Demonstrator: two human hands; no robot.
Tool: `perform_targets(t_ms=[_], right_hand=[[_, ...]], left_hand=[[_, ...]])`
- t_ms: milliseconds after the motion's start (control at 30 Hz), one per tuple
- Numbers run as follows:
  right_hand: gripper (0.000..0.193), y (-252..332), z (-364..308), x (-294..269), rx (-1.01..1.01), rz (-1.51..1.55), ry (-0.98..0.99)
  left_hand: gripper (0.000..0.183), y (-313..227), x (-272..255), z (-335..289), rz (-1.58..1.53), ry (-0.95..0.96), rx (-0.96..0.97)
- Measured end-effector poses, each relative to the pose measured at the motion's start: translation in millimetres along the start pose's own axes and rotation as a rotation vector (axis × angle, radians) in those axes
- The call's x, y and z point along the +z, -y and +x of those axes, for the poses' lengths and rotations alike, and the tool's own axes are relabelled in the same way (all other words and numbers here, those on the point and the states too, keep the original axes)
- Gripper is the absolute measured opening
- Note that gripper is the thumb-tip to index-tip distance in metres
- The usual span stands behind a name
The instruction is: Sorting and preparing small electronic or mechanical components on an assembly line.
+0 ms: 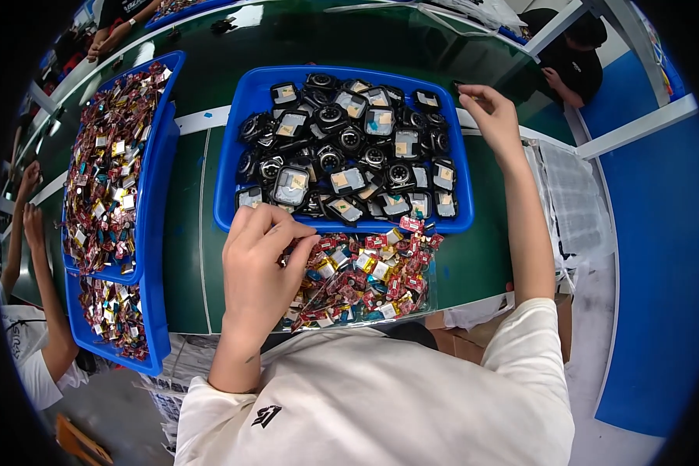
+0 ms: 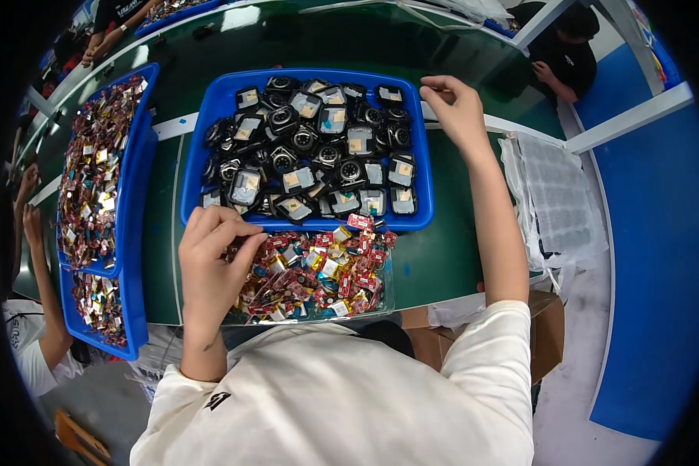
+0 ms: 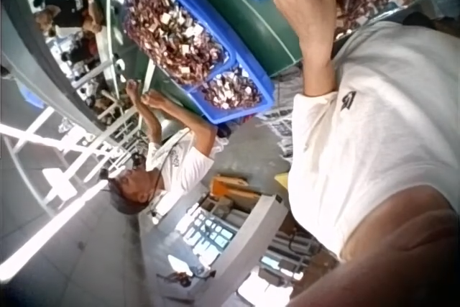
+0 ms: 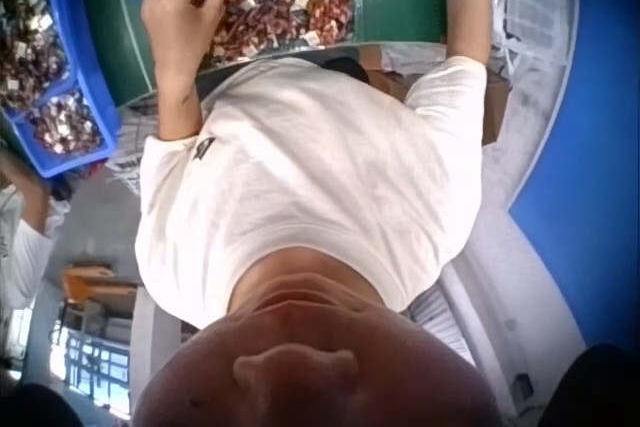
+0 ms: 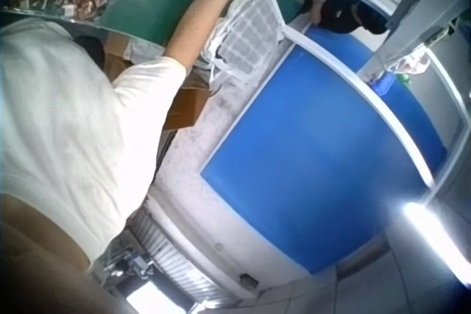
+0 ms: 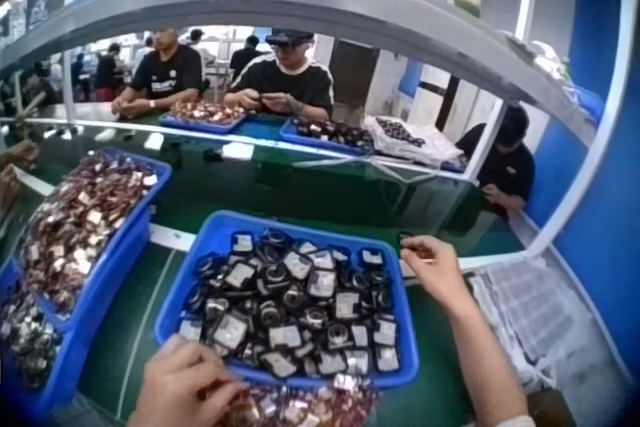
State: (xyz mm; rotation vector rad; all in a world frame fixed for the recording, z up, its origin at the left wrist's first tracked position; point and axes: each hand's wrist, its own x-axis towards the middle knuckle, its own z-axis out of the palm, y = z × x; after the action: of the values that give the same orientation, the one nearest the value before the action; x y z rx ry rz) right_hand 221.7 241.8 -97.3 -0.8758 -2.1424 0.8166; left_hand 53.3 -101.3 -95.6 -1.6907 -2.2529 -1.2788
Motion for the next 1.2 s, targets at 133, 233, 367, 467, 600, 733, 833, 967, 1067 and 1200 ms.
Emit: perform_targets(t_ms=[133,233,367,467,600,733,833,967,1067,1200], right_hand=[[0.014,84.4,-89.4,6.9,-0.04,0.249,0.155],[0.013,116.2,-135.8,15.3,-0.278,0.221,0.208],[0.023,140.6,-163.9,42.6,-0.271,0.326,0.163],[0.028,154.8,-162.7,62.4,-0.308,0.343,0.172],[0.023,154.3,-166.3,74.9,-0.268,0.433,0.218],[0.019,152.3,-167.9,73.4,-0.198,0.509,0.177],[0.02,150.8,-173.8,77.7,-0.174,0.55,0.156],[0.022,155.5,-177.3,76.8,-0.079,0.687,0.147],[0.024,152.1,-178.1,75.6,-0.023,0.754,0.188],[0.022,152.2,-173.1,70.8,-0.131,0.623,0.222]], left_hand=[[0.011,-5.7,-9.3,2.5,-0.202,-0.048,-0.067],[0.01,-2.4,-9.7,0.5,-0.57,-0.09,-0.178],[0.009,-13.6,-7.9,2.9,-0.874,-0.094,-0.31],[0.011,-16.4,-7.8,1.6,-1.025,-0.074,-0.372],[0.012,-16.9,-6.4,-0.4,-1.213,-0.03,-0.399],[0.022,-15.4,-4.0,-1.9,-1.167,0.004,-0.419],[0.026,-18.9,0.5,-0.7,-1.0,0.128,-0.351],[0.012,-14.0,6.8,-5.2,-1.113,0.134,-0.376],[0.009,-11.0,7.4,-6.6,-1.232,0.134,-0.435],[0.014,-9.4,6.0,-8.2,-1.367,0.136,-0.541]])
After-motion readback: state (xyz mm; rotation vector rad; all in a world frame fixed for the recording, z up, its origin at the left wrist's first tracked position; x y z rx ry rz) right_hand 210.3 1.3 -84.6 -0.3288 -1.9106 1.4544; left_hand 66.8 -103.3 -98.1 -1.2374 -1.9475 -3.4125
